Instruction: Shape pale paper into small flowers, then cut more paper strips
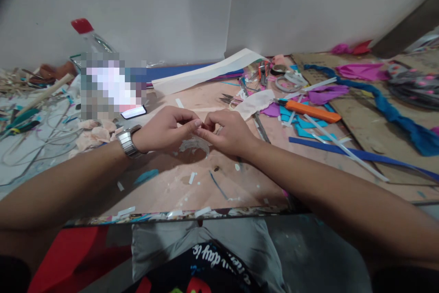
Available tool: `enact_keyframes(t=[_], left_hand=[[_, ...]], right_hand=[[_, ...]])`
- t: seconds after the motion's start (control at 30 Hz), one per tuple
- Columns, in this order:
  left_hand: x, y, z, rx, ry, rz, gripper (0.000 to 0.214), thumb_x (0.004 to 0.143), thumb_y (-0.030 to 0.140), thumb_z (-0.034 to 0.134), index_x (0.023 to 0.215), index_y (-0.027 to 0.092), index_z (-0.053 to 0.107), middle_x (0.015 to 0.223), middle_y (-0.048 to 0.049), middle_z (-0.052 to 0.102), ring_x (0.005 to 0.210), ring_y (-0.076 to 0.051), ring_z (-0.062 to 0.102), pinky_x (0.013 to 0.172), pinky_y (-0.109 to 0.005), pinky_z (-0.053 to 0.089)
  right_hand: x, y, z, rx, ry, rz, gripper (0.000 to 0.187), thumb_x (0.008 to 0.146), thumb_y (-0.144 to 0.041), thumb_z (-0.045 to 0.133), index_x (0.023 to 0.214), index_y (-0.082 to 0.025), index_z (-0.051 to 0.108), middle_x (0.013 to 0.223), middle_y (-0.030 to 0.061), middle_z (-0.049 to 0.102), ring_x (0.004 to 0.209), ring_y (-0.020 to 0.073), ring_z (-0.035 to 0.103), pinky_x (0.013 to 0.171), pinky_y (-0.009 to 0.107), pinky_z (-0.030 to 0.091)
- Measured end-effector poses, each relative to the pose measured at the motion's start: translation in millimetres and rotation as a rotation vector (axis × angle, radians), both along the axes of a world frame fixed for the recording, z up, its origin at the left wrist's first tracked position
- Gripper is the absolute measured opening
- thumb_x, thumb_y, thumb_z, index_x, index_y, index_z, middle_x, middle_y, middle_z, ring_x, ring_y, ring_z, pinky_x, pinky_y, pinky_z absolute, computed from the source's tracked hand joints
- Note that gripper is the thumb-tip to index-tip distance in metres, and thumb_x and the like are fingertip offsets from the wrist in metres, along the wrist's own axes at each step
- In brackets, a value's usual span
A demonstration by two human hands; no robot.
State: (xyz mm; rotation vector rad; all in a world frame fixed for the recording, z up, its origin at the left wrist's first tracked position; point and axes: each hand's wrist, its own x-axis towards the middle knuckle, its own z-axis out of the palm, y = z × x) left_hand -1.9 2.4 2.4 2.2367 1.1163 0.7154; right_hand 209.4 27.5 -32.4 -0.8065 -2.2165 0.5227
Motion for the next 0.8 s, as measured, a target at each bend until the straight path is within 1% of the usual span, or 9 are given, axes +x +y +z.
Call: enact_keyframes(t=[0.13, 0.23, 0.43, 0.67, 0.8], left_hand=[[0.8, -1.3, -1.2, 0.012, 0.022, -0.02, 0.039, 0.1, 0.04, 0.053, 0.081, 0.014, 0.074, 0.066, -0.0007, 0.065, 0.061, -0.012, 0.052, 0.061, -0.027, 0.036], [1.3, -2.2, -1.2, 0.002, 0.036, -0.032, 0.039, 0.1, 0.042, 0.054, 0.08, 0.015, 0.074, 0.066, -0.0006, 0.066, 0.062, -0.012, 0.053, 0.062, -0.027, 0.036], [0.9, -2.1, -1.1, -0.009, 0.038, -0.034, 0.04, 0.1, 0.043, 0.053, 0.08, 0.015, 0.074, 0.066, -0.0007, 0.066, 0.061, -0.012, 0.053, 0.061, -0.027, 0.035], [1.4, -2.3, -1.7, 0.0, 0.051, -0.034, 0.04, 0.1, 0.043, 0.053, 0.079, 0.015, 0.073, 0.066, -0.0005, 0.065, 0.062, -0.012, 0.053, 0.061, -0.028, 0.035], [1.6, -2.4, -1.9, -0.004, 0.052, -0.036, 0.04, 0.1, 0.042, 0.053, 0.08, 0.015, 0.073, 0.066, -0.0006, 0.065, 0.062, -0.012, 0.053, 0.061, -0.028, 0.034]], right_hand=[[0.0, 1.1, -0.3, -0.034, -0.07, 0.042, 0.035, 0.091, -0.043, 0.066, 0.066, -0.019, 0.059, 0.062, -0.0001, 0.064, 0.059, 0.0135, 0.056, 0.061, 0.027, 0.037], [0.6, 1.8, -0.9, -0.024, -0.104, 0.057, 0.031, 0.088, -0.038, 0.065, 0.064, -0.02, 0.057, 0.062, -0.0005, 0.062, 0.06, 0.0139, 0.054, 0.062, 0.028, 0.036], [1.4, 1.8, -0.8, -0.02, -0.102, 0.054, 0.032, 0.088, -0.039, 0.064, 0.064, -0.02, 0.056, 0.062, -0.0001, 0.062, 0.06, 0.0144, 0.054, 0.063, 0.029, 0.036], [1.1, 1.3, 0.5, -0.043, -0.11, 0.057, 0.029, 0.086, -0.035, 0.065, 0.063, -0.021, 0.055, 0.061, -0.0003, 0.061, 0.059, 0.0149, 0.054, 0.062, 0.029, 0.036], [1.1, 1.3, -0.1, -0.022, -0.107, 0.056, 0.028, 0.086, -0.035, 0.064, 0.063, -0.02, 0.055, 0.061, 0.0002, 0.062, 0.06, 0.0152, 0.055, 0.062, 0.029, 0.036]])
